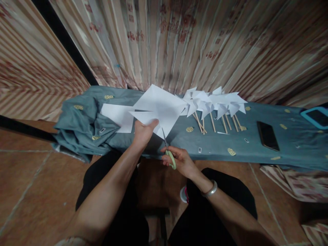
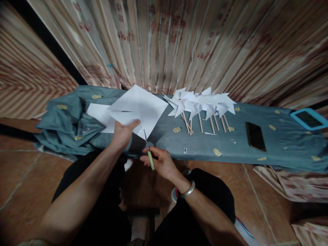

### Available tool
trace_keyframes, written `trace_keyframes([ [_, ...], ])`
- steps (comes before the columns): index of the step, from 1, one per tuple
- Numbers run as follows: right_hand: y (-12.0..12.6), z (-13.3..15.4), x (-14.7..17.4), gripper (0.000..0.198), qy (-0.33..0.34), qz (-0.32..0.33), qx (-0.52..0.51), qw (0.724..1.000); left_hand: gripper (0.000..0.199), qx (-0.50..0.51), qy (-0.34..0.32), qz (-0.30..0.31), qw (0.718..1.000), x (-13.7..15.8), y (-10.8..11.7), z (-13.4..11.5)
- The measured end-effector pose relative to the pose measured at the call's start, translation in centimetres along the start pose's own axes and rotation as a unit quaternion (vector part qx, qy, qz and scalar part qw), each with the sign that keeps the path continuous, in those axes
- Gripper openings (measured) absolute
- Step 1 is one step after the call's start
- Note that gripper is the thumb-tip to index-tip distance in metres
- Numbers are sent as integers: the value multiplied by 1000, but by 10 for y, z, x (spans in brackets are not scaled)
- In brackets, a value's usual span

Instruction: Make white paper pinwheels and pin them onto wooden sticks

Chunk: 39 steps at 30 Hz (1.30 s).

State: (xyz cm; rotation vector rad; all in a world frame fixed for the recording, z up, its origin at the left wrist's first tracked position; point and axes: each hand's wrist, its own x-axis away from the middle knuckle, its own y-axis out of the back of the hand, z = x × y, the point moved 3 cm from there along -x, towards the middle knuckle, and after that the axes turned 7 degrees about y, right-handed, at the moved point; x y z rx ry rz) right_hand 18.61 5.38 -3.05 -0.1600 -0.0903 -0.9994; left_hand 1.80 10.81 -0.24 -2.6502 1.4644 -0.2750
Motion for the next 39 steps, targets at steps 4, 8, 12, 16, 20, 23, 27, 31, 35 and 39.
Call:
trace_keyframes([
  [4,0,-1,0,38,9,9,7,1000,18,-2,22,5,1000,3,0,-3],
  [8,3,0,-1,40,17,7,24,1000,20,-22,38,9,999,7,-1,-4],
  [12,5,1,-3,41,24,0,40,999,25,-16,41,20,999,10,-2,-3],
  [16,4,2,-3,40,23,-3,36,999,24,-10,40,26,999,10,-3,-4],
  [20,4,2,-2,40,19,-5,35,999,26,-8,36,26,999,9,-3,-4],
  [23,6,1,-2,41,23,-1,46,999,27,-7,40,33,999,10,-2,-1],
  [27,8,1,-4,41,35,-3,57,998,28,-14,51,44,998,10,-2,2],
  [31,7,1,-4,40,24,-6,45,999,30,-8,48,46,998,10,-3,1],
  [35,7,1,-5,43,20,-11,36,999,30,-2,35,65,997,11,-4,-1],
  [39,9,0,-7,45,16,-22,40,999,29,-3,37,69,997,13,-5,0],
])
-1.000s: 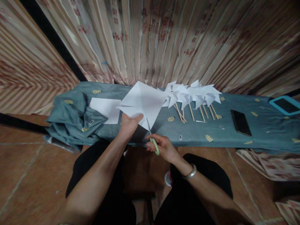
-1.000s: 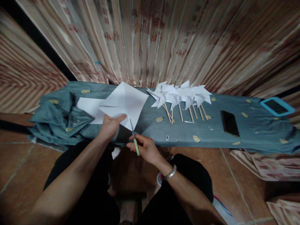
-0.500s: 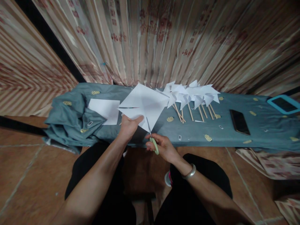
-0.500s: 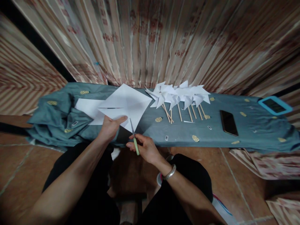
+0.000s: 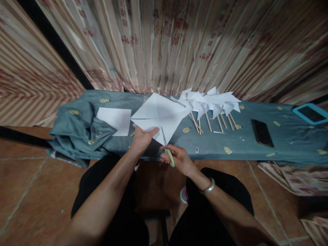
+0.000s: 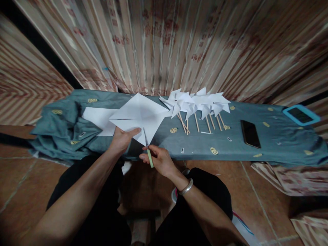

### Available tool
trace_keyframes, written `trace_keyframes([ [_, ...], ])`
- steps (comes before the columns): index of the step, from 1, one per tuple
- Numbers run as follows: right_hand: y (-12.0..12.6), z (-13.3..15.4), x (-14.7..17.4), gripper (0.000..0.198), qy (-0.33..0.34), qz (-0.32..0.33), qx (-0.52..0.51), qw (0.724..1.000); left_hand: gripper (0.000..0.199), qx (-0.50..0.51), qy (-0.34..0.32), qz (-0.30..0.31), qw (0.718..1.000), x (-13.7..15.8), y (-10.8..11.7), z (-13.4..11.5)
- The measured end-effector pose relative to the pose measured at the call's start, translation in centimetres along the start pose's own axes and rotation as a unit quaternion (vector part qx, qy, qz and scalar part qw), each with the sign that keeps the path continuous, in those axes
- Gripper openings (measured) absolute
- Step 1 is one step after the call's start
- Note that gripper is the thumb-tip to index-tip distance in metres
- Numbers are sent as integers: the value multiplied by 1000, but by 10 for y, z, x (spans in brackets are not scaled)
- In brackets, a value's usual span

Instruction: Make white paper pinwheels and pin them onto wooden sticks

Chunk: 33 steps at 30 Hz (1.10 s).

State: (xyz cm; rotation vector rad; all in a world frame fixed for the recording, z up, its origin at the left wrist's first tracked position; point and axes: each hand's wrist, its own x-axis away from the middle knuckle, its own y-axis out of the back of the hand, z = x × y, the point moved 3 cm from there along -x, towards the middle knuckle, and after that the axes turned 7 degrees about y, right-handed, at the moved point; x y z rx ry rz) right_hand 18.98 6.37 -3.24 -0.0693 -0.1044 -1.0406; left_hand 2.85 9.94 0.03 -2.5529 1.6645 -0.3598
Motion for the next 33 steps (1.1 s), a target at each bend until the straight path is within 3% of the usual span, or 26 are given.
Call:
trace_keyframes([
  [33,0,11,-3,42,12,-21,-26,999,34,32,34,27,999,8,-6,-2],
])
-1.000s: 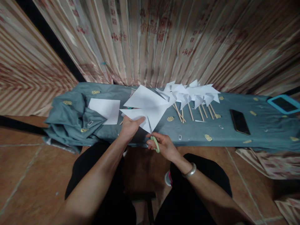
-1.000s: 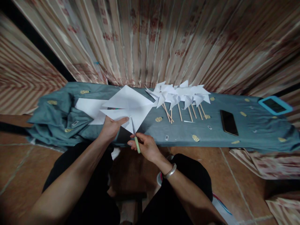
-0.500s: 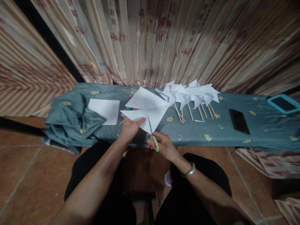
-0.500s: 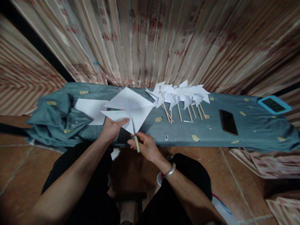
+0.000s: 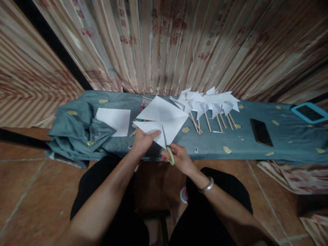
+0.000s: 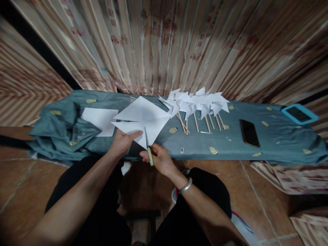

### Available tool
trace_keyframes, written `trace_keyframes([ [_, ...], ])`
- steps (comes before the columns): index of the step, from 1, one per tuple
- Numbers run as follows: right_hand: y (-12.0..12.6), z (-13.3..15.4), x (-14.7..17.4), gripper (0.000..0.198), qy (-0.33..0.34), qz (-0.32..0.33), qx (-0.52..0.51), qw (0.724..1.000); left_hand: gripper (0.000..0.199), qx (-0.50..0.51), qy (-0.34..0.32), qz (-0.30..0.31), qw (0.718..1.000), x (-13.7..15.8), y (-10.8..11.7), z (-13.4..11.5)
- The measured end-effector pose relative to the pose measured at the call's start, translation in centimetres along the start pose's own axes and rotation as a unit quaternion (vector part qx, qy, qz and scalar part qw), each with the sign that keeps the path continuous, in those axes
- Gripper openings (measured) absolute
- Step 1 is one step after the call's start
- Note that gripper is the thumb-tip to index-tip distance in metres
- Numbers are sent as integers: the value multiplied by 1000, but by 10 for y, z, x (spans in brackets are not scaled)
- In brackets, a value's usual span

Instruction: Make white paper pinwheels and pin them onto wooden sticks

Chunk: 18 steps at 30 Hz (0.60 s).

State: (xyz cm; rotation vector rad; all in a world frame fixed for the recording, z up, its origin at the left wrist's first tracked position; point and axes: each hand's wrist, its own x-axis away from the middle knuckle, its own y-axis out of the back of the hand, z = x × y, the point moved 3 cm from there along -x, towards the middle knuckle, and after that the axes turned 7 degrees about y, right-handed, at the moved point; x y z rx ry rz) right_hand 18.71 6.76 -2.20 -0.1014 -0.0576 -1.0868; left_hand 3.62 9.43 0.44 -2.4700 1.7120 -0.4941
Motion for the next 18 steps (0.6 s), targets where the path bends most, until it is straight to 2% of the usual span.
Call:
trace_keyframes([
  [18,-1,3,0,42,-5,-5,-4,1000,36,-8,6,7,1000,3,-1,-2],
])
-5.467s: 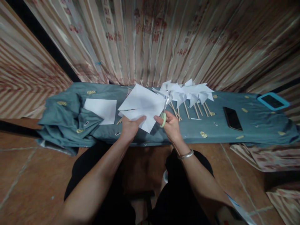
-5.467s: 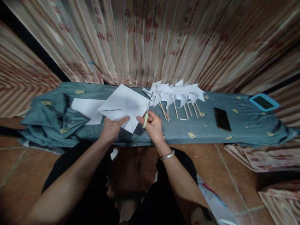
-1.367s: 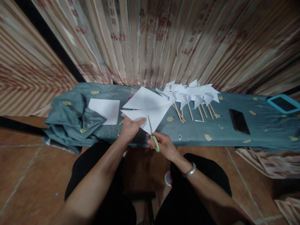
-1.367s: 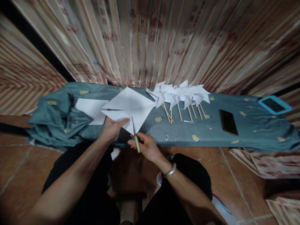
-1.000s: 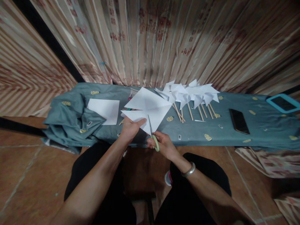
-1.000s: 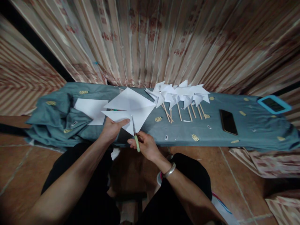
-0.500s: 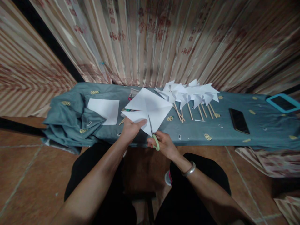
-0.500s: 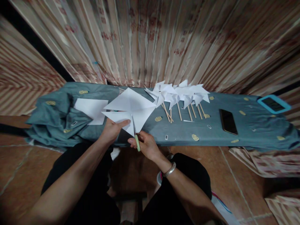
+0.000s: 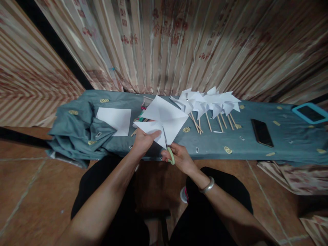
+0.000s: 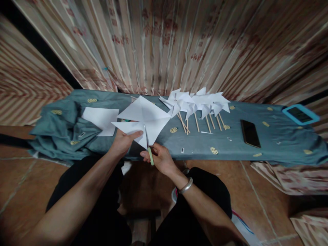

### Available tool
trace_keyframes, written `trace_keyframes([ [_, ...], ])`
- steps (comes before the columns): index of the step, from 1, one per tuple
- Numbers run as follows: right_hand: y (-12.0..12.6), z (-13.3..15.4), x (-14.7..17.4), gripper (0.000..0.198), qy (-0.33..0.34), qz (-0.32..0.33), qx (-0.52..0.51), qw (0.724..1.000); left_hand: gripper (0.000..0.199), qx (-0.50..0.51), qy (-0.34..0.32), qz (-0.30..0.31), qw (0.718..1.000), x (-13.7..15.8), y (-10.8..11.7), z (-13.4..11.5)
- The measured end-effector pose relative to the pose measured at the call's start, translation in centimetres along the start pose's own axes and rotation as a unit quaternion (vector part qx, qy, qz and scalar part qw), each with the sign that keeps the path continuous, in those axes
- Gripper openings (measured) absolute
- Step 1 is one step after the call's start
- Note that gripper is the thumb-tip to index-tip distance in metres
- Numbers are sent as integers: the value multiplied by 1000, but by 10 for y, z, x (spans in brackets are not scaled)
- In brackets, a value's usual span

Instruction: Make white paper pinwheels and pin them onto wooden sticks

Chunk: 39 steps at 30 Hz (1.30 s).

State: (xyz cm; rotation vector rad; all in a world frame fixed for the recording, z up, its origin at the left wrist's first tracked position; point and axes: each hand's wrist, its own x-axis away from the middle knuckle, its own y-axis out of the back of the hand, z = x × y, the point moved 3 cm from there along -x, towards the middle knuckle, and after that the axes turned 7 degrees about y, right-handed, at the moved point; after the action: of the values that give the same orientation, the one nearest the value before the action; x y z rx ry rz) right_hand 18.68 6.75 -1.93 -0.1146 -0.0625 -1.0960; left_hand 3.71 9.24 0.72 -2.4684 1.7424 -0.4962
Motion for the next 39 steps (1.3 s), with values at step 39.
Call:
trace_keyframes([
  [39,13,-7,24,42,-33,71,36,996,37,-12,-37,-65,997,-11,23,-2],
])
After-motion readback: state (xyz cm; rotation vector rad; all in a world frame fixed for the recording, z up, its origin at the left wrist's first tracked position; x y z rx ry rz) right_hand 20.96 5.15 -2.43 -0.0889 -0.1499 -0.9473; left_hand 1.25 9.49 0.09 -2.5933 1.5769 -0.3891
